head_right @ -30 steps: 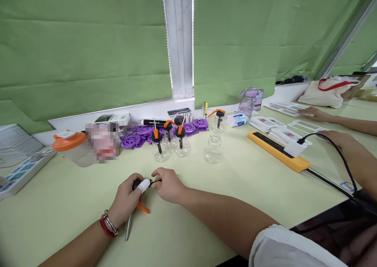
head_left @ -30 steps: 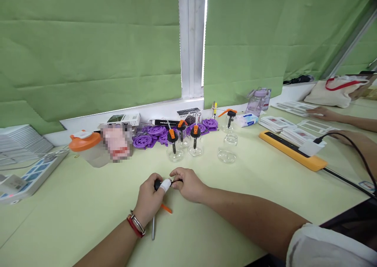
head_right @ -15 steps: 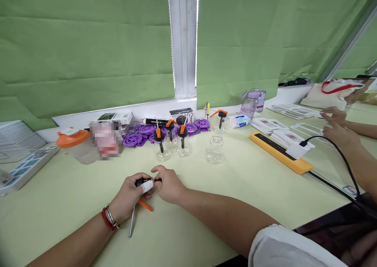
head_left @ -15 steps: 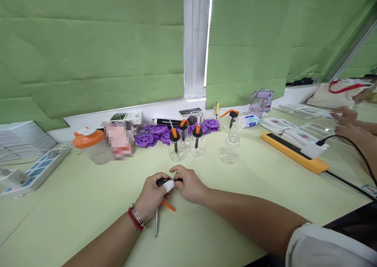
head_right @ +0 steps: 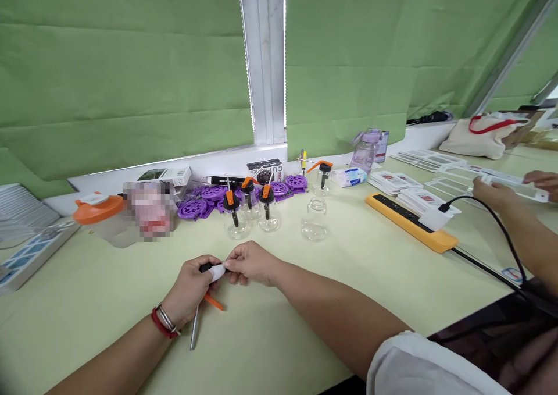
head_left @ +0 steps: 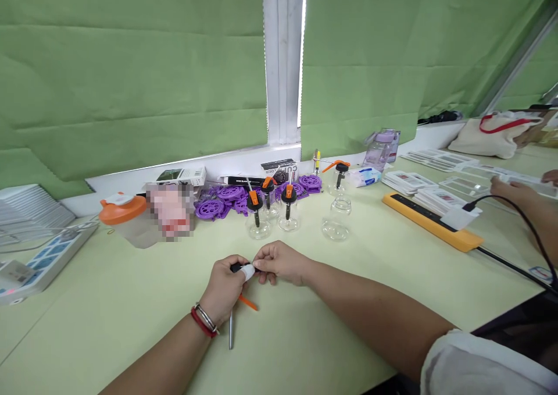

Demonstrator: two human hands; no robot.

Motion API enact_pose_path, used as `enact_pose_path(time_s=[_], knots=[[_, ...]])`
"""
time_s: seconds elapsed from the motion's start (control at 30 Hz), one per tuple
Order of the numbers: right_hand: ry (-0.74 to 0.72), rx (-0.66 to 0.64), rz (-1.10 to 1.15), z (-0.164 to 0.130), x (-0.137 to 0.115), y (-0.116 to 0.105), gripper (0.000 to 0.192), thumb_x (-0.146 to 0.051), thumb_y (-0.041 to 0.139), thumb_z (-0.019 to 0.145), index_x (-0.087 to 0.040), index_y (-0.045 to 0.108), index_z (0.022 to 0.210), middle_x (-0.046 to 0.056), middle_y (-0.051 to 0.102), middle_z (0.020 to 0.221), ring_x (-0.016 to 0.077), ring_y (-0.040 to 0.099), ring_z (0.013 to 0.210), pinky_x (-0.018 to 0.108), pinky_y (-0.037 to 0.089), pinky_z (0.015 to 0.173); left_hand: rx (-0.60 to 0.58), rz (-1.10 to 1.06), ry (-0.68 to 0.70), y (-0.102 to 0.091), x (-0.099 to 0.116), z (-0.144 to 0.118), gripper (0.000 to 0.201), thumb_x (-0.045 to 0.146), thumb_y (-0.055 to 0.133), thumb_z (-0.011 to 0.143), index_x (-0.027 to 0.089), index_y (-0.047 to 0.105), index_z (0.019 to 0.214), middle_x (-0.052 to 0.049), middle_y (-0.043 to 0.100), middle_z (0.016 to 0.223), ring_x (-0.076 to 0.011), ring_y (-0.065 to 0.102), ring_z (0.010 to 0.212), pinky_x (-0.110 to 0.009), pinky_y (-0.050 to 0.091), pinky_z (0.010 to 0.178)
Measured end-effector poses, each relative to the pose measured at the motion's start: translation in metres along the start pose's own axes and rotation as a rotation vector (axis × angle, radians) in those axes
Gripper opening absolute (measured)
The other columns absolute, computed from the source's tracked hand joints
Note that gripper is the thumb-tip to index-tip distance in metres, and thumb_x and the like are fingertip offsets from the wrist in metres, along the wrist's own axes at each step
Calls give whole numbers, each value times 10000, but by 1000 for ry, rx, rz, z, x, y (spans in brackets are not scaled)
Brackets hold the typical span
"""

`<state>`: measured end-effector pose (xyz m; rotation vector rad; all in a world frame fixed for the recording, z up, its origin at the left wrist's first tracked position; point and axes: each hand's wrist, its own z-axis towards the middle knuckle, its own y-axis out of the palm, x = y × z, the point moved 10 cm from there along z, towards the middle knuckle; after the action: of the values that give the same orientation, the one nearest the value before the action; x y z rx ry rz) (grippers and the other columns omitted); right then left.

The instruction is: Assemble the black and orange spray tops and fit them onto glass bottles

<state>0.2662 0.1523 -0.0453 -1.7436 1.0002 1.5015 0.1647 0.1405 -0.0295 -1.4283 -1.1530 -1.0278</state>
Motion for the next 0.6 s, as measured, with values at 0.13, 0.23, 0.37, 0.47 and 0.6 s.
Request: enact_pose_path(time_s=[0.13,0.23,0.37,0.47,0.6], knots=[[24,92,5,1,-1,-6,155,-272,609,773,-130,567,727,-2,584,577,100,580,505,160,392,383,-4,23,-8,1,-1,3,106,206,571,593,142,580,677,57,488,472,-67,394,423,-190,308,411],[13,111,32,1,-2,-7,123,-236,645,746,-130,582,745,-9,586,576,102,590,530,163,412,396,5,17,-28,0,-2,3,103,186,572,588,142,578,681,58,495,480,-67,408,424,-187,317,411],[17,85,76,3,0,-5,158,-268,650,743,-119,598,745,8,601,590,116,606,556,172,433,401,10,18,-29,-1,-2,3,110,169,549,583,142,589,682,53,509,483,-73,427,425,-189,329,412],[16,129,37,3,1,-8,152,-258,616,769,-119,590,711,6,592,553,99,575,502,165,422,380,3,18,-19,0,-1,3,91,189,576,592,142,590,668,52,509,476,-71,421,425,-187,329,410],[-17,138,51,2,-2,-7,82,-201,627,751,-131,585,755,-5,599,576,98,586,530,152,423,386,7,13,-39,0,0,2,95,190,586,587,140,587,669,53,500,466,-71,416,413,-190,323,403]])
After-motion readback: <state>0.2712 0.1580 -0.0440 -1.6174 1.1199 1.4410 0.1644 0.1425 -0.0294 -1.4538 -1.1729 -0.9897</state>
